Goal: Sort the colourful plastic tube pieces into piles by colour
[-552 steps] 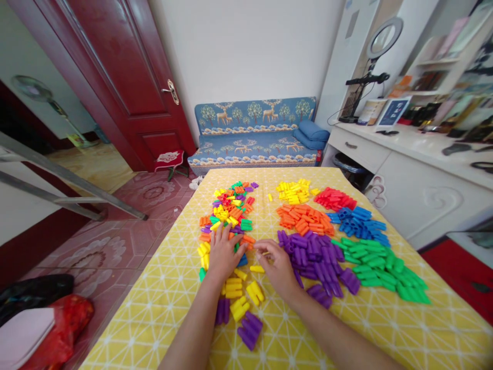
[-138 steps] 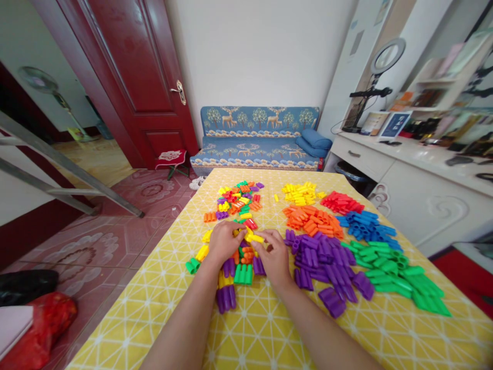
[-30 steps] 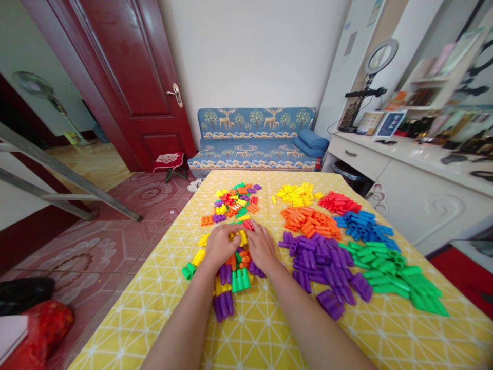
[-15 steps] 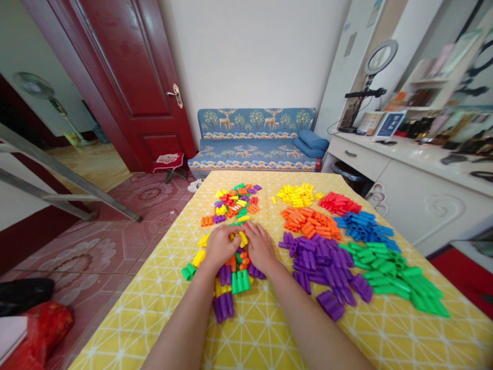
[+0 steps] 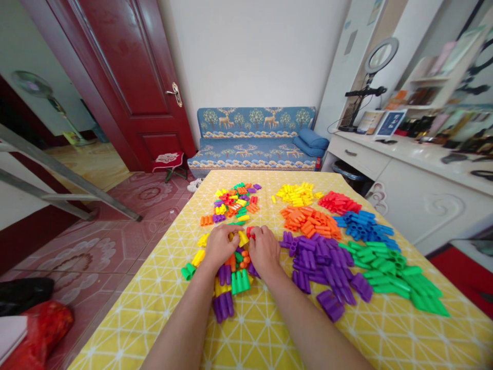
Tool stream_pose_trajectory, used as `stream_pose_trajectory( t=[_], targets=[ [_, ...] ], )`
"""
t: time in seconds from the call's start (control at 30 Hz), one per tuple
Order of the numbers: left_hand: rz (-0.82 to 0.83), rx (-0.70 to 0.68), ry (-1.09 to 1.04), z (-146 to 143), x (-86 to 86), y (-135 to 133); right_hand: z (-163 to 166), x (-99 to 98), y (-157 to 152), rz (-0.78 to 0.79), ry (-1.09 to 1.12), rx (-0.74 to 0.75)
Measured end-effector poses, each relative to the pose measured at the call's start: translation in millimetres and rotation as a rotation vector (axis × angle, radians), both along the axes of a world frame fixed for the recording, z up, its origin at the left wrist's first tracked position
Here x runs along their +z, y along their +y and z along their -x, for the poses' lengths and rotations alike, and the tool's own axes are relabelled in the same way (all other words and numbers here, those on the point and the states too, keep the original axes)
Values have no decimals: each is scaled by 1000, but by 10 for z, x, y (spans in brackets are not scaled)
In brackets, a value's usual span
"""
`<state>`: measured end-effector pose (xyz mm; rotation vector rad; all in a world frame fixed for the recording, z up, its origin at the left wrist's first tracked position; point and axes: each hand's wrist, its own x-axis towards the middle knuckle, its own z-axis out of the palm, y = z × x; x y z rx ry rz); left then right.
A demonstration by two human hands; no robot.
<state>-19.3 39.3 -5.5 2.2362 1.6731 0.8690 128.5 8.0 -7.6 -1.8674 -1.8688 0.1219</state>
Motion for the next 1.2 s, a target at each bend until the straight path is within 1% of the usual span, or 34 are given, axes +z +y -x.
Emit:
stream_pose_trajectory(
  t=[0.1, 0.17, 0.23, 0.3, 0.4, 0.47, 0.57, 0.67, 0.73, 0.87, 0.93, 1.03, 1.1, 1.2],
  targets=[
    [-4, -5, 1, -2, 5, -3, -36, -33, 42, -81, 18, 118],
    [1, -10, 5, -3, 8, -4, -62, -79, 88, -57, 37, 202],
    [14, -7, 7, -4, 12, -5, -79, -124, 127, -4, 50, 240],
    [22, 4, 8, -4, 15, -5, -84, -150, 143, 14, 68, 217],
    [16, 13, 7, -7, 20, -3, -87, -142, 119, 17, 94, 109],
    [15, 18, 8, -9, 23, -3, -100, -114, 88, 33, 69, 65],
    [28, 21, 17, -10, 24, -5, -136, -63, 58, 17, -15, 77],
    [30, 11, 22, -7, 24, -8, -173, -20, 62, 12, -74, 163],
    [22, 4, 19, -7, 26, -9, -191, 4, 73, 41, -98, 184],
    [13, 5, 13, -10, 40, -13, -236, 69, 94, 79, -93, 75],
    [10, 8, 14, -10, 45, -15, -290, 130, 113, 51, -42, 35],
    [17, 0, 8, -4, 39, -15, -469, 277, 181, -58, 96, 29],
    [24, -6, 2, 0, 31, -13, -685, 398, 270, -122, 145, 17],
    [27, -5, -4, 2, 28, -10, -1180, 548, 488, -195, 61, -76]
  ],
)
